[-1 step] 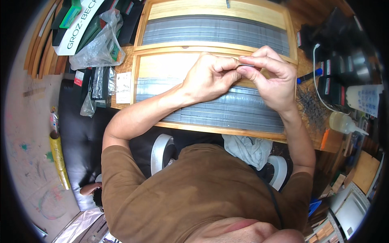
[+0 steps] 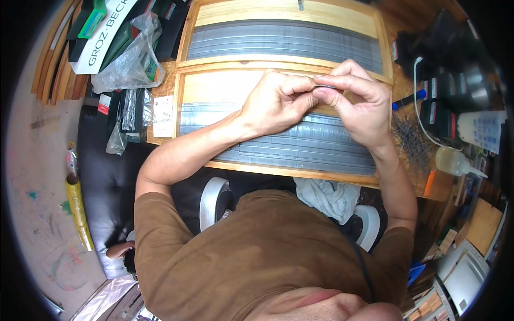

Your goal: The person repeatedly picks up small rectangular metal pieces from a wooden tray, aligns them by hand, and stacks them into a small pile. The person occasionally wipes the pieces with a cloth and continues stacking them one by one.

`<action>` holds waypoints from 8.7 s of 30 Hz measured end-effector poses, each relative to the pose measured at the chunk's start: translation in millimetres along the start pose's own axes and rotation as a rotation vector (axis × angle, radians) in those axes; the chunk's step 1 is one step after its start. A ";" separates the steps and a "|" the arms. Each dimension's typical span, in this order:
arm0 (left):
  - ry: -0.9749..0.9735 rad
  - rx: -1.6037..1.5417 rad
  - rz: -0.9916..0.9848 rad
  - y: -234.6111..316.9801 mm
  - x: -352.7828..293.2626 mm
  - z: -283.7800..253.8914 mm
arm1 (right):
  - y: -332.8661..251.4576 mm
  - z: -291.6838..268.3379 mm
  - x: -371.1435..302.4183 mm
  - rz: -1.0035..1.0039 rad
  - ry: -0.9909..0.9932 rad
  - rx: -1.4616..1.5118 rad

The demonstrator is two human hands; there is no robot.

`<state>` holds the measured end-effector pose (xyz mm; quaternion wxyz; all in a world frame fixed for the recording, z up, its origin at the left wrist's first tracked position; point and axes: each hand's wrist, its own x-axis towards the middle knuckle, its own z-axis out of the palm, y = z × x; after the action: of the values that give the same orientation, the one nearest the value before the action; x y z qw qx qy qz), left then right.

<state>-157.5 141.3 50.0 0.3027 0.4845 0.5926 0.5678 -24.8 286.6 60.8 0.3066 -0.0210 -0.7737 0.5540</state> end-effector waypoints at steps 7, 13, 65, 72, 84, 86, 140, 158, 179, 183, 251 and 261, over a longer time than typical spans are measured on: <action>-0.121 0.064 -0.070 0.9 -0.9 -5.8 | 4.1 -2.6 -2.1 0.049 -0.022 0.115; -0.126 0.051 -0.055 -0.9 -0.6 -6.5 | 4.3 -0.4 -2.1 0.053 -0.005 0.106; -0.090 0.035 -0.035 5.7 -0.1 -4.6 | -2.5 3.4 -4.9 0.008 0.032 0.061; -0.077 -0.007 -0.001 0.6 -1.2 -3.6 | -0.7 2.8 -3.5 -0.019 0.032 0.069; -0.071 -0.012 -0.007 5.9 -0.3 -3.2 | 1.4 1.5 -3.8 -0.017 0.029 0.078; -0.084 -0.001 -0.023 7.6 0.0 -4.1 | 0.9 1.1 -3.6 -0.018 0.026 0.078; -0.083 -0.021 -0.097 1.8 0.5 -6.9 | -1.4 3.1 -3.1 -0.040 0.040 -0.063; -0.053 0.059 0.026 3.4 -0.6 -7.9 | -80.4 -93.8 -22.5 0.137 -0.015 -0.623; -0.061 -0.060 -0.028 0.5 -2.0 -4.1 | -4.9 3.3 -0.5 0.041 -0.030 -0.007; -0.080 -0.022 -0.059 -2.7 -1.1 -6.6 | -1.9 3.8 -0.2 0.036 -0.023 0.025; -0.156 0.013 -0.057 7.6 -0.9 -11.5 | -1.8 2.1 -3.4 0.009 0.005 0.046; -0.142 -0.042 -0.101 2.0 -0.3 -9.6 | -7.9 6.3 -3.2 0.003 0.031 -0.035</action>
<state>-165.7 137.2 53.6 0.3824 0.4867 0.5810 0.5285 -22.9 277.1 65.0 0.3173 -0.0362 -0.7785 0.5404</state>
